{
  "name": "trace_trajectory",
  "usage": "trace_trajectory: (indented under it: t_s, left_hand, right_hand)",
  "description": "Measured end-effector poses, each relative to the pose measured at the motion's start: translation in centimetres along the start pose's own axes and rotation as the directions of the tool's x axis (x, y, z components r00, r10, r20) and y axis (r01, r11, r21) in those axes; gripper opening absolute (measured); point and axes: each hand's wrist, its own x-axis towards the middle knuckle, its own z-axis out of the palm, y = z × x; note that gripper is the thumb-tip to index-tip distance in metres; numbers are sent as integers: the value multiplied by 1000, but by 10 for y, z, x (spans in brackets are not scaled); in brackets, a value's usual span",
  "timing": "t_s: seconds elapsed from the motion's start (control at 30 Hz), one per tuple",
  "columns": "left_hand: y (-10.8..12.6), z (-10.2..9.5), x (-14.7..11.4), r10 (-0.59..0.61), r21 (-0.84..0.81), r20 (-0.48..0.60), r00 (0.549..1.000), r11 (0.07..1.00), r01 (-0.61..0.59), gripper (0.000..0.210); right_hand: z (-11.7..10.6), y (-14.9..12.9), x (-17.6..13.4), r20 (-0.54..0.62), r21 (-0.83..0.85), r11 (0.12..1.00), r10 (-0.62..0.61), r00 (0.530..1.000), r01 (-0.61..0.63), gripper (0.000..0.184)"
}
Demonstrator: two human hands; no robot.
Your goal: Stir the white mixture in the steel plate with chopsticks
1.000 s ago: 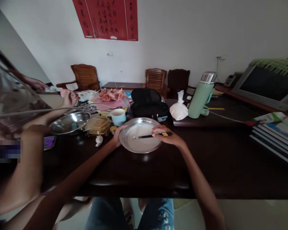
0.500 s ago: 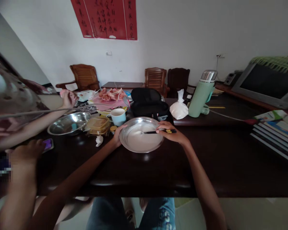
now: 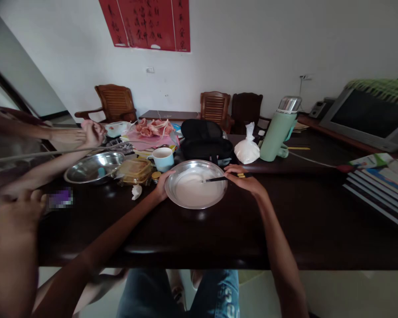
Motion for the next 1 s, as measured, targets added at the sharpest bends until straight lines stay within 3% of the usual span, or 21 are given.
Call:
trace_trajectory:
  t_s: [0.07, 0.17, 0.3, 0.37, 0.43, 0.53, 0.63, 0.73, 0.83, 0.9, 1.0]
  left_hand:
    - [0, 1, 0, 3, 2, -4, 1000, 1000, -3, 13]
    - [1, 2, -2, 13, -10, 1, 1000, 1000, -13, 15]
    - [1, 2, -3, 18, -16, -9, 1000, 1000, -18, 13]
    - [1, 1, -2, 0, -1, -15, 1000, 1000, 0, 14]
    - [0, -1, -2, -17, 7, -3, 1000, 1000, 17, 15]
    - [-1, -3, 0, -18, 2, 27, 999, 1000, 18, 13]
    - [0, -3, 2, -17, -13, 60, 998, 1000, 18, 20]
    - [2, -4, 2, -44, -19, 76, 996, 999, 45, 28]
    - [4, -4, 2, -76, 3, 42, 996, 997, 76, 28]
    - [4, -5, 2, -83, 8, 20, 996, 996, 83, 28]
    - [3, -4, 1, -79, 4, 0, 997, 997, 79, 26]
  right_hand:
    - [-9, 1, -3, 56, 27, 1000, -19, 998, 17, 47]
    - [5, -5, -5, 119, 72, 997, -49, 992, 41, 42]
    - [27, -5, 1, 28, 9, 999, -34, 999, 34, 36]
    - [19, 0, 3, -84, 2, 1000, -7, 996, 7, 37]
    - [4, 4, 2, -126, 36, 999, 27, 992, -23, 38]
    - [-7, -2, -2, 16, 115, 993, 35, 999, -37, 36]
    - [10, -12, -3, 114, 136, 991, -2, 993, -13, 37]
    - [25, -12, 1, 16, 71, 997, -7, 1000, 6, 31]
    - [15, -5, 3, -92, 70, 997, 50, 994, -44, 28]
    - [4, -3, 2, -91, 120, 991, 71, 993, -60, 29]
    - [4, -9, -1, 19, 192, 979, 60, 998, -62, 32]
